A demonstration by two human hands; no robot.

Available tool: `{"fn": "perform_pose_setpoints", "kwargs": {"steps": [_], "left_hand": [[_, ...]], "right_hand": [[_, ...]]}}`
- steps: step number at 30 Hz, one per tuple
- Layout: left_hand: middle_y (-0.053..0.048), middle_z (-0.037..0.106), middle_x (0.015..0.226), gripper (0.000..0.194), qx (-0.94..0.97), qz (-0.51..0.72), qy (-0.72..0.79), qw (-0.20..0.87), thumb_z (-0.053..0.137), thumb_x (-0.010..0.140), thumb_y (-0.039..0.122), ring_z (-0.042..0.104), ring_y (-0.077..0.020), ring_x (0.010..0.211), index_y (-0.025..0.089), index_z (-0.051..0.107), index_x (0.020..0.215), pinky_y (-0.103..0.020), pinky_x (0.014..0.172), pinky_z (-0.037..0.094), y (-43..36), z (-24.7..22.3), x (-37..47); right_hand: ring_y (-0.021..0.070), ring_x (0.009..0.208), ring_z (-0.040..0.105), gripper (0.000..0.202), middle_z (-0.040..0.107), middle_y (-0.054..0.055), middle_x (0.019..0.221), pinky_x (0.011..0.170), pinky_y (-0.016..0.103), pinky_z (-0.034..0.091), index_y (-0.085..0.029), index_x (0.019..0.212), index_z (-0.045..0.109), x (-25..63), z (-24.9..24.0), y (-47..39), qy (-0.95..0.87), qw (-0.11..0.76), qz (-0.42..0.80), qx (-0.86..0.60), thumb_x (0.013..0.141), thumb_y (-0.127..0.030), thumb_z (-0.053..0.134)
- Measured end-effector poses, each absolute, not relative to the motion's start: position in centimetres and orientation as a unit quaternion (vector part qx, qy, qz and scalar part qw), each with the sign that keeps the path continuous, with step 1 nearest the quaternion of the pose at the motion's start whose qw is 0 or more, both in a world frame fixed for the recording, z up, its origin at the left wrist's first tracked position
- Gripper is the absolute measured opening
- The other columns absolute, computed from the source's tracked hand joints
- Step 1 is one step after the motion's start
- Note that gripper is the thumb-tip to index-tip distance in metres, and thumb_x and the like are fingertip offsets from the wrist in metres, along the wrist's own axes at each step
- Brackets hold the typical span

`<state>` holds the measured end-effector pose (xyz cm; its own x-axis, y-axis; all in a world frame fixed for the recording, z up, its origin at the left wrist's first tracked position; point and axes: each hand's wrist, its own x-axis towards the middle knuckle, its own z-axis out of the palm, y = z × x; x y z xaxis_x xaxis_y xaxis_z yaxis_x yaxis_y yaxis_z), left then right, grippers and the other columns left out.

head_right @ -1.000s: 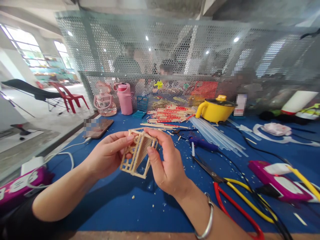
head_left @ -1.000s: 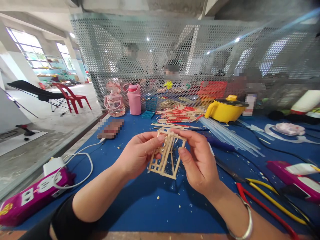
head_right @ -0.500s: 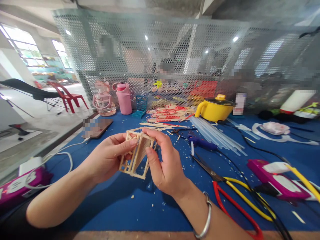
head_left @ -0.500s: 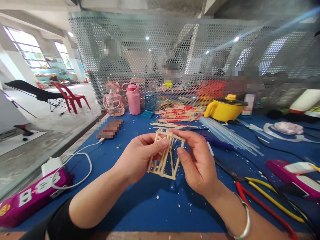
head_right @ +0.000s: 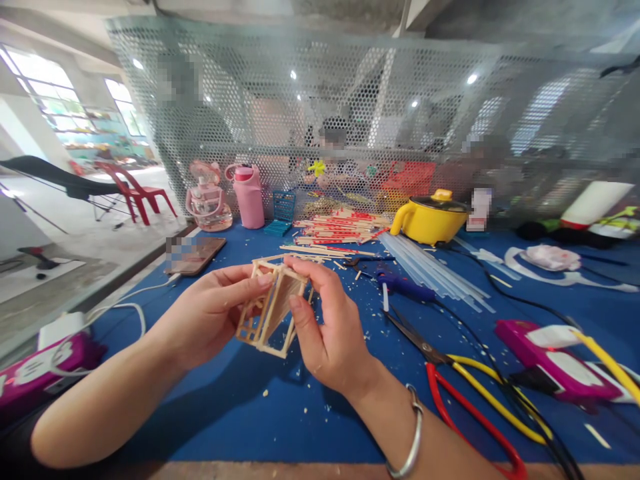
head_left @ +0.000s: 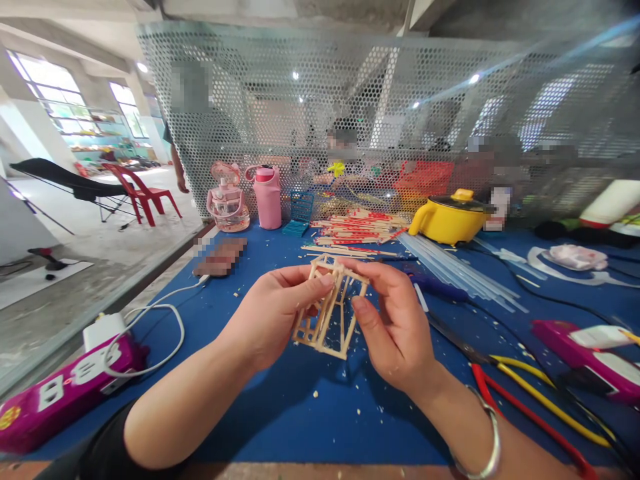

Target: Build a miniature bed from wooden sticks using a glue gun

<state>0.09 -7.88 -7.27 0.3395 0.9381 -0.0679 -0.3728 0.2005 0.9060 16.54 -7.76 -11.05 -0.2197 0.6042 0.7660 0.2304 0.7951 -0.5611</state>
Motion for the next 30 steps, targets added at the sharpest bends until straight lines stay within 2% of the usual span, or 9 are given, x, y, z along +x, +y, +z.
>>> {"fn": "perform_pose_setpoints", "kwargs": {"steps": [3, 8, 14, 19, 23, 27, 30], "left_hand": [[-0.002, 0.067, 0.070, 0.019, 0.429, 0.474, 0.333, 0.693, 0.072, 0.074, 0.028, 0.060, -0.0090, 0.054, 0.014, 0.069, 0.086, -0.019, 0.052, 0.044, -7.9, -7.2, 0.1], [0.000, 0.063, 0.063, 0.017, 0.428, 0.486, 0.336, 0.684, 0.074, 0.071, 0.028, 0.056, -0.0069, 0.051, 0.013, 0.066, 0.074, -0.018, 0.051, 0.042, -7.6, -7.4, 0.2], [0.001, 0.063, 0.064, 0.018, 0.437, 0.480, 0.346, 0.678, 0.076, 0.069, 0.029, 0.054, -0.0068, 0.053, 0.014, 0.068, 0.072, -0.020, 0.054, 0.041, -7.4, -7.8, 0.0], [-0.002, 0.067, 0.076, 0.025, 0.493, 0.481, 0.325, 0.649, 0.077, 0.068, 0.033, 0.057, -0.0090, 0.063, 0.015, 0.072, 0.086, -0.021, 0.062, 0.042, -7.0, -8.1, -0.5], [-0.003, 0.068, 0.082, 0.037, 0.513, 0.454, 0.317, 0.656, 0.081, 0.062, 0.029, 0.059, -0.0115, 0.067, 0.015, 0.069, 0.095, -0.023, 0.064, 0.044, -6.4, -8.3, -0.7], [0.000, 0.063, 0.070, 0.031, 0.527, 0.438, 0.354, 0.637, 0.082, 0.059, 0.028, 0.055, -0.0088, 0.058, 0.012, 0.066, 0.081, -0.021, 0.056, 0.040, -6.0, -8.4, -0.9], [0.000, 0.063, 0.069, 0.028, 0.543, 0.446, 0.358, 0.615, 0.080, 0.063, 0.030, 0.053, -0.0082, 0.057, 0.012, 0.065, 0.079, -0.020, 0.056, 0.039, -5.6, -8.2, -1.4]], "right_hand": [[0.0217, 0.120, 0.051, 0.043, 0.053, 0.008, 0.130, 0.103, 0.043, 0.042, -0.023, 0.127, 0.043, 16.5, -11.0, -7.8, -0.763, 0.563, 0.164, -0.272, 0.086, -0.011, 0.051], [0.0219, 0.120, 0.051, 0.043, 0.053, 0.008, 0.130, 0.103, 0.044, 0.042, -0.024, 0.127, 0.043, 16.6, -11.0, -7.7, -0.764, 0.563, 0.157, -0.274, 0.086, -0.012, 0.051], [0.0235, 0.120, 0.051, 0.042, 0.053, 0.009, 0.130, 0.102, 0.047, 0.043, -0.025, 0.127, 0.043, 16.7, -11.0, -7.6, -0.767, 0.557, 0.159, -0.277, 0.088, -0.015, 0.049], [0.0234, 0.119, 0.052, 0.040, 0.054, 0.009, 0.129, 0.102, 0.048, 0.042, -0.025, 0.127, 0.044, 16.7, -11.1, -7.4, -0.751, 0.576, 0.172, -0.274, 0.088, -0.017, 0.050], [0.0243, 0.121, 0.051, 0.039, 0.054, 0.010, 0.130, 0.102, 0.049, 0.042, -0.025, 0.126, 0.044, 16.6, -11.4, -7.2, -0.726, 0.600, 0.172, -0.289, 0.088, -0.019, 0.051], [0.0236, 0.121, 0.051, 0.039, 0.054, 0.011, 0.129, 0.103, 0.048, 0.041, -0.024, 0.125, 0.044, 16.3, -11.6, -7.1, -0.704, 0.624, 0.162, -0.297, 0.087, -0.019, 0.053], [0.0233, 0.121, 0.050, 0.043, 0.053, 0.011, 0.130, 0.104, 0.046, 0.040, -0.023, 0.127, 0.043, 16.1, -11.6, -7.2, -0.706, 0.625, 0.141, -0.301, 0.086, -0.019, 0.055]]}}
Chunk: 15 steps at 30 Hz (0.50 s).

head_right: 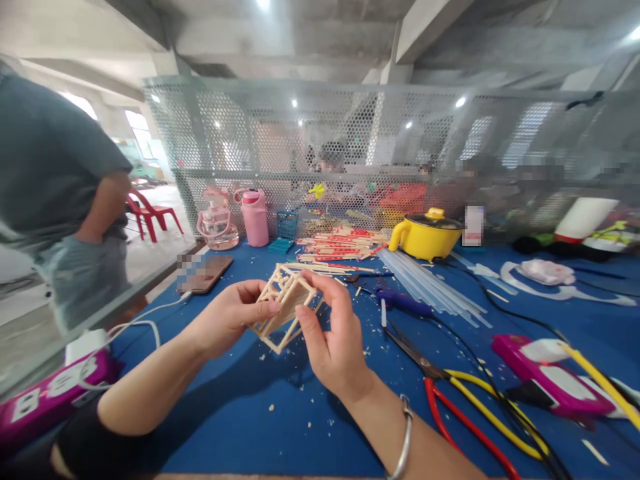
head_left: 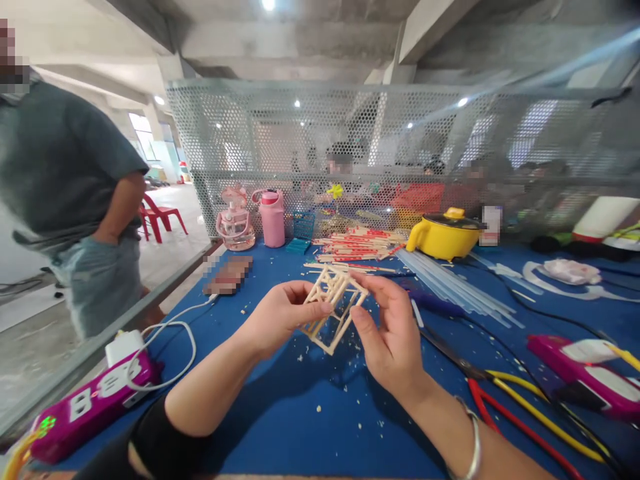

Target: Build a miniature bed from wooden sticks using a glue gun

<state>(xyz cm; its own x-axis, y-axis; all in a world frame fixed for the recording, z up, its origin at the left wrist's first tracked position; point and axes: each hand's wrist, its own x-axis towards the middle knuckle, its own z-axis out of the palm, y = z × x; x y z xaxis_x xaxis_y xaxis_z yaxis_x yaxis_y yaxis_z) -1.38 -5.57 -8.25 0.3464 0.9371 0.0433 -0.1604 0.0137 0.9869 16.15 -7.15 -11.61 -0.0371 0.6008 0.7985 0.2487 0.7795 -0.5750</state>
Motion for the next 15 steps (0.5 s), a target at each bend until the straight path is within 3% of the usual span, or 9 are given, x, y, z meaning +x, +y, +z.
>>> {"fn": "perform_pose_setpoints", "kwargs": {"steps": [4, 7, 10, 15], "left_hand": [[-0.002, 0.064, 0.072, 0.029, 0.543, 0.476, 0.347, 0.599, 0.079, 0.064, 0.031, 0.056, -0.0093, 0.060, 0.011, 0.066, 0.082, -0.022, 0.060, 0.040, -5.1, -8.2, -2.1], [-0.001, 0.064, 0.070, 0.030, 0.509, 0.514, 0.338, 0.602, 0.080, 0.062, 0.032, 0.056, -0.0092, 0.059, 0.012, 0.063, 0.077, -0.021, 0.058, 0.040, -5.2, -8.7, -1.9], [0.001, 0.062, 0.066, 0.033, 0.463, 0.555, 0.331, 0.607, 0.081, 0.060, 0.034, 0.054, -0.0083, 0.056, 0.014, 0.058, 0.072, -0.021, 0.058, 0.041, -5.6, -9.7, -0.7], [-0.002, 0.066, 0.076, 0.033, 0.436, 0.555, 0.280, 0.651, 0.079, 0.064, 0.034, 0.060, -0.0117, 0.064, 0.014, 0.060, 0.082, -0.024, 0.064, 0.046, -6.1, -10.7, 0.8]], "right_hand": [[0.0254, 0.127, 0.043, 0.049, 0.045, 0.013, 0.137, 0.106, 0.049, 0.035, -0.022, 0.132, 0.039, 16.5, -11.6, -7.1, -0.706, 0.628, 0.103, -0.312, 0.086, -0.025, 0.053], [0.0230, 0.109, 0.053, 0.039, 0.054, 0.011, 0.117, 0.096, 0.045, 0.043, -0.021, 0.123, 0.045, 16.8, -11.4, -6.9, -0.688, 0.632, 0.082, -0.348, 0.086, -0.030, 0.053], [0.0183, 0.085, 0.058, 0.027, 0.059, 0.005, 0.094, 0.079, 0.037, 0.050, -0.022, 0.109, 0.049, 16.5, -11.2, -6.7, -0.709, 0.583, 0.131, -0.375, 0.086, -0.034, 0.054], [0.0159, 0.076, 0.062, 0.029, 0.065, 0.003, 0.092, 0.069, 0.030, 0.053, -0.022, 0.108, 0.048, 15.4, -11.5, -6.8, -0.719, 0.540, 0.234, -0.370, 0.083, -0.030, 0.059]]}}
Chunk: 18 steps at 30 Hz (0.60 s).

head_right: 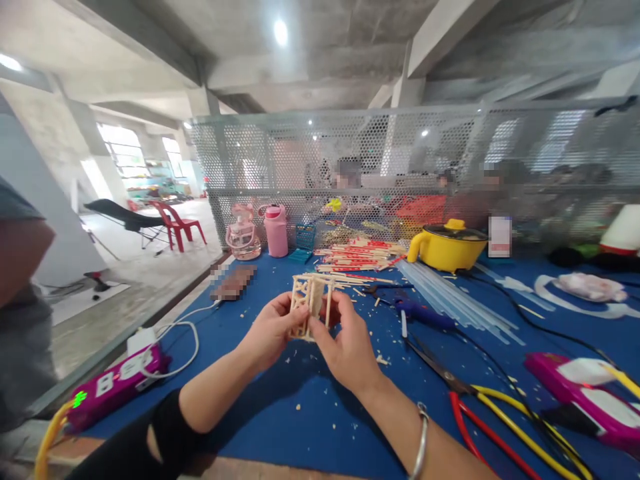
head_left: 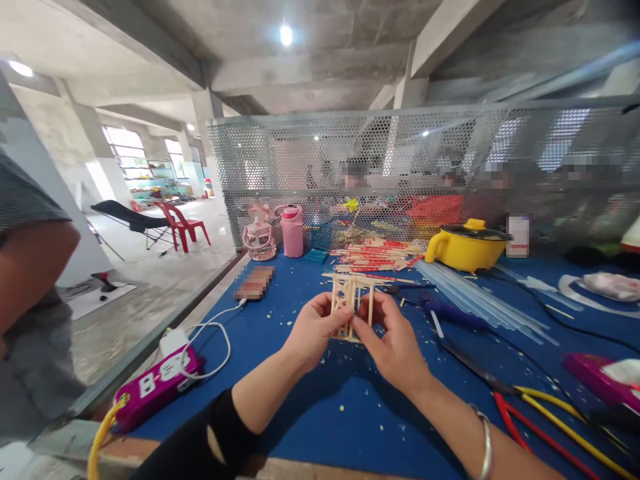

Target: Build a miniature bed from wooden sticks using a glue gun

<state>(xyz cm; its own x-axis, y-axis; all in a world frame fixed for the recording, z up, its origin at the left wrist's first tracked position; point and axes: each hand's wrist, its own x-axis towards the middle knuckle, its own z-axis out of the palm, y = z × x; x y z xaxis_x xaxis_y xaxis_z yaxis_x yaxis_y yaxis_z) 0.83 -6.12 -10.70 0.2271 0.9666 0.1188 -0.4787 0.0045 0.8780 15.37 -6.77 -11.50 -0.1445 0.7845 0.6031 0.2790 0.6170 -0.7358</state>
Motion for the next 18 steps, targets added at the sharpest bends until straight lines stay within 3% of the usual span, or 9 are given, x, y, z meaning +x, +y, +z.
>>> {"fn": "perform_pose_setpoints", "kwargs": {"steps": [8, 18], "left_hand": [[-0.006, 0.069, 0.076, 0.028, 0.381, 0.549, 0.274, 0.692, 0.057, 0.073, 0.031, 0.063, -0.0149, 0.064, 0.010, 0.066, 0.090, -0.025, 0.061, 0.048, -6.3, -8.8, 0.1], [-0.001, 0.066, 0.066, 0.020, 0.380, 0.575, 0.322, 0.650, 0.070, 0.065, 0.027, 0.059, -0.0093, 0.053, 0.012, 0.063, 0.077, -0.020, 0.054, 0.045, -6.4, -8.6, -0.3]], "right_hand": [[0.0163, 0.071, 0.066, 0.025, 0.067, 0.002, 0.082, 0.063, 0.028, 0.052, -0.021, 0.102, 0.048, 14.8, -12.1, -7.1, -0.705, 0.537, 0.278, -0.370, 0.083, -0.031, 0.061], [0.0139, 0.066, 0.066, 0.029, 0.070, 0.000, 0.080, 0.059, 0.025, 0.050, -0.022, 0.106, 0.049, 14.4, -12.2, -7.2, -0.713, 0.520, 0.280, -0.377, 0.081, -0.030, 0.063]]}}
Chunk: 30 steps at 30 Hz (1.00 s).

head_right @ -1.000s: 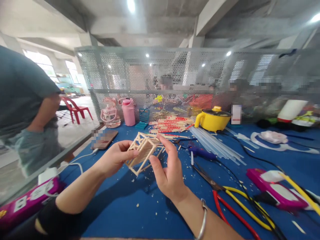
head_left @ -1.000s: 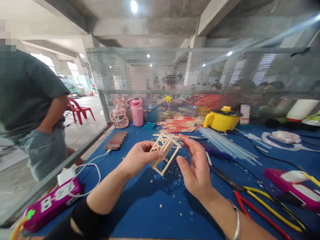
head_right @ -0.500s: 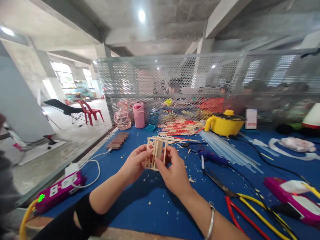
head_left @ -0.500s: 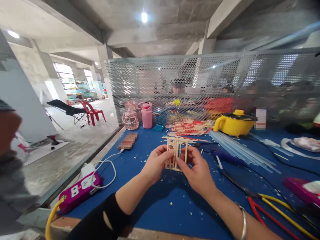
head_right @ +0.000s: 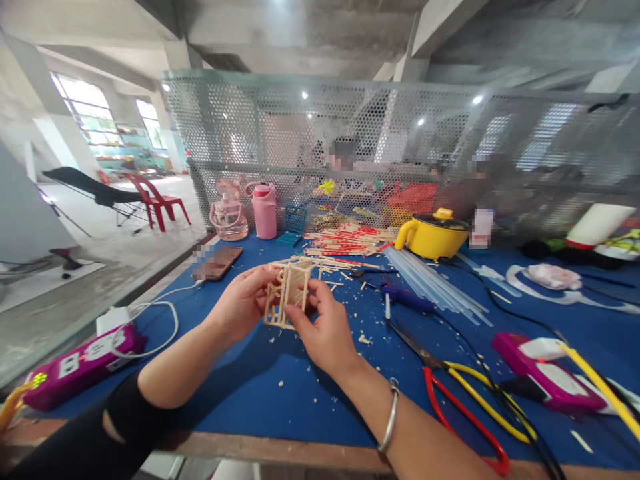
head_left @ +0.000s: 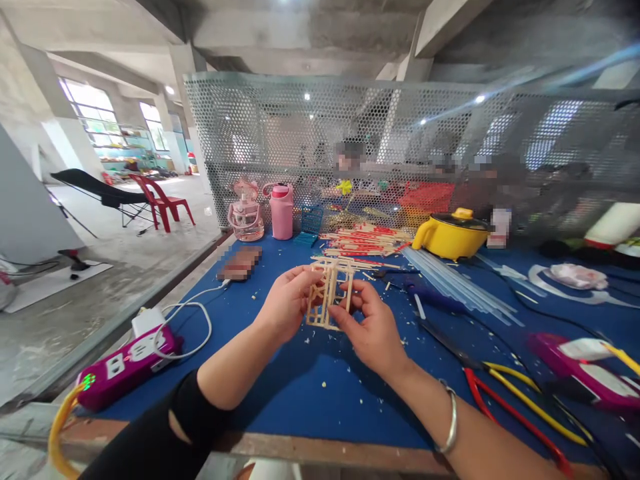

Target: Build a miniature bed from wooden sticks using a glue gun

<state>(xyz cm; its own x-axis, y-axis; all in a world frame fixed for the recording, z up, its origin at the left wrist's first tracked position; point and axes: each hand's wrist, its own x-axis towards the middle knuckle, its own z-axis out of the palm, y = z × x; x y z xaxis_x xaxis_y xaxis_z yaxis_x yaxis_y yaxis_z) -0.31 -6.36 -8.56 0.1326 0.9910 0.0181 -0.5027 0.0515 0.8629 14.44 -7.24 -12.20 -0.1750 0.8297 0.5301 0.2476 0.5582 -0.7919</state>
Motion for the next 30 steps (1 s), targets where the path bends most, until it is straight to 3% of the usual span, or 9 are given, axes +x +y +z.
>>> {"fn": "perform_pose_setpoints", "kwargs": {"steps": [19, 26, 30], "left_hand": [[0.000, 0.063, 0.065, 0.017, 0.401, 0.566, 0.325, 0.643, 0.068, 0.067, 0.025, 0.058, -0.0105, 0.054, 0.014, 0.064, 0.079, -0.022, 0.055, 0.044, -6.45, -8.87, -0.03], [0.001, 0.060, 0.061, 0.019, 0.413, 0.557, 0.334, 0.639, 0.071, 0.068, 0.027, 0.055, -0.0092, 0.052, 0.013, 0.064, 0.079, -0.022, 0.055, 0.046, -6.50, -8.87, -0.07], [-0.001, 0.064, 0.072, 0.021, 0.392, 0.574, 0.295, 0.655, 0.066, 0.074, 0.030, 0.060, -0.0107, 0.062, 0.013, 0.066, 0.087, -0.022, 0.059, 0.049, -6.35, -9.05, -0.23]], "right_hand": [[0.0137, 0.068, 0.066, 0.028, 0.069, 0.001, 0.085, 0.055, 0.023, 0.050, -0.024, 0.107, 0.047, 14.37, -12.39, -7.32, -0.722, 0.509, 0.294, -0.366, 0.083, -0.029, 0.061], [0.0124, 0.065, 0.065, 0.028, 0.068, 0.000, 0.080, 0.054, 0.022, 0.048, -0.024, 0.106, 0.047, 14.43, -12.40, -7.42, -0.728, 0.502, 0.285, -0.369, 0.083, -0.028, 0.061], [0.0128, 0.062, 0.064, 0.027, 0.065, -0.002, 0.072, 0.054, 0.023, 0.048, -0.023, 0.105, 0.047, 14.61, -12.05, -7.35, -0.717, 0.517, 0.275, -0.378, 0.082, -0.028, 0.061]]}}
